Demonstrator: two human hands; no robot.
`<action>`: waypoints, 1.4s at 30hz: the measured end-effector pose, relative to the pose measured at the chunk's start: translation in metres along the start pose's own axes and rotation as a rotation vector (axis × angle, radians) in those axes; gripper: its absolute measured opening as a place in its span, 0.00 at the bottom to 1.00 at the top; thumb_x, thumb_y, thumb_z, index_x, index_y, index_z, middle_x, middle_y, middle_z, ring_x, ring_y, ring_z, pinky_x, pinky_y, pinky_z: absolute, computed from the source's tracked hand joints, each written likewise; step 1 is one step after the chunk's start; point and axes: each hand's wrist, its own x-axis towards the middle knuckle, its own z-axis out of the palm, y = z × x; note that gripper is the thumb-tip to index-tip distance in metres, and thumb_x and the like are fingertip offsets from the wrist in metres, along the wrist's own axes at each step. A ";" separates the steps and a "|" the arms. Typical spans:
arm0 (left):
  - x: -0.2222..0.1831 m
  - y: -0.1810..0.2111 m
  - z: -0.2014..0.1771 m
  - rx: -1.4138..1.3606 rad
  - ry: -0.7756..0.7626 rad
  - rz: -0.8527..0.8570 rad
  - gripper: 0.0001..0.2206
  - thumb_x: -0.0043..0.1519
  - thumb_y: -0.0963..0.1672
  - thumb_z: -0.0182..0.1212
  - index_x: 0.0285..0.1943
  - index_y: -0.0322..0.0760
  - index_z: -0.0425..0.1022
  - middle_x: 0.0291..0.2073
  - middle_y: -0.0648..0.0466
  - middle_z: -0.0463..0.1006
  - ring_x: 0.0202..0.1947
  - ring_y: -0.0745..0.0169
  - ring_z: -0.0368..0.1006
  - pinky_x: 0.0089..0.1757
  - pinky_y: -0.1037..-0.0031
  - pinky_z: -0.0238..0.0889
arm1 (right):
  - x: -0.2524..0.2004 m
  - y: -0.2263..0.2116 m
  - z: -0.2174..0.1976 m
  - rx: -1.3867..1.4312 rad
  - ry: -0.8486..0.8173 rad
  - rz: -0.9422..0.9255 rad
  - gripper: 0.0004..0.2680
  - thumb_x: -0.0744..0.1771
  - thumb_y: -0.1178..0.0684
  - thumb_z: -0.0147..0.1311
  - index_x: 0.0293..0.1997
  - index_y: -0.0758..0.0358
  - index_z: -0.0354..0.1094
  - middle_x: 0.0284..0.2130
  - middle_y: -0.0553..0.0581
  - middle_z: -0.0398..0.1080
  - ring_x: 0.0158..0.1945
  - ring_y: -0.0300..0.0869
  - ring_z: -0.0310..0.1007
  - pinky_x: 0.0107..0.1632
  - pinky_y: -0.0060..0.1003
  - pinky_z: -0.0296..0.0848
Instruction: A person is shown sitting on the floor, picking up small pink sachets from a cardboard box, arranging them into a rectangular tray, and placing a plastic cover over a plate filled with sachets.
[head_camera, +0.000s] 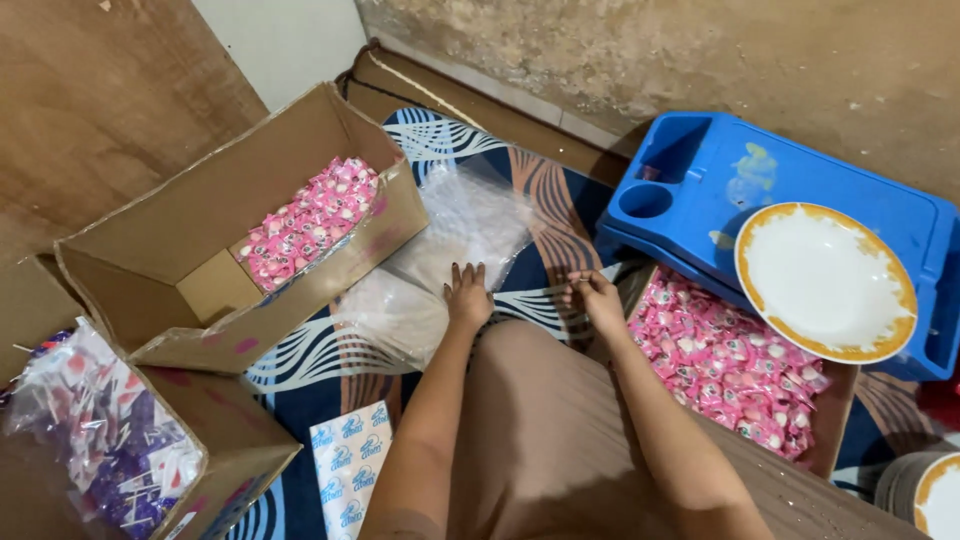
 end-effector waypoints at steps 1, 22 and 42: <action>0.002 -0.004 0.008 0.000 -0.002 -0.002 0.31 0.62 0.46 0.58 0.78 0.44 0.57 0.74 0.43 0.57 0.78 0.38 0.39 0.65 0.37 0.44 | -0.001 0.001 -0.001 -0.001 -0.002 0.003 0.07 0.67 0.57 0.53 0.46 0.61 0.76 0.32 0.64 0.76 0.34 0.47 0.79 0.37 0.44 0.81; -0.029 0.030 -0.050 -0.290 0.450 0.409 0.07 0.62 0.46 0.62 0.40 0.48 0.68 0.39 0.61 0.73 0.45 0.57 0.76 0.49 0.59 0.67 | -0.082 -0.142 0.029 0.128 -0.169 0.126 0.20 0.72 0.48 0.47 0.76 0.51 0.51 0.74 0.80 0.36 0.72 0.73 0.46 0.62 0.63 0.66; -0.023 0.131 -0.094 -0.305 0.749 0.404 0.09 0.58 0.37 0.55 0.45 0.40 0.72 0.41 0.52 0.74 0.40 0.48 0.73 0.50 0.59 0.59 | -0.133 -0.150 -0.211 0.304 0.413 -0.548 0.13 0.67 0.69 0.55 0.56 0.61 0.66 0.38 0.47 0.60 0.43 0.32 0.64 0.54 0.25 0.70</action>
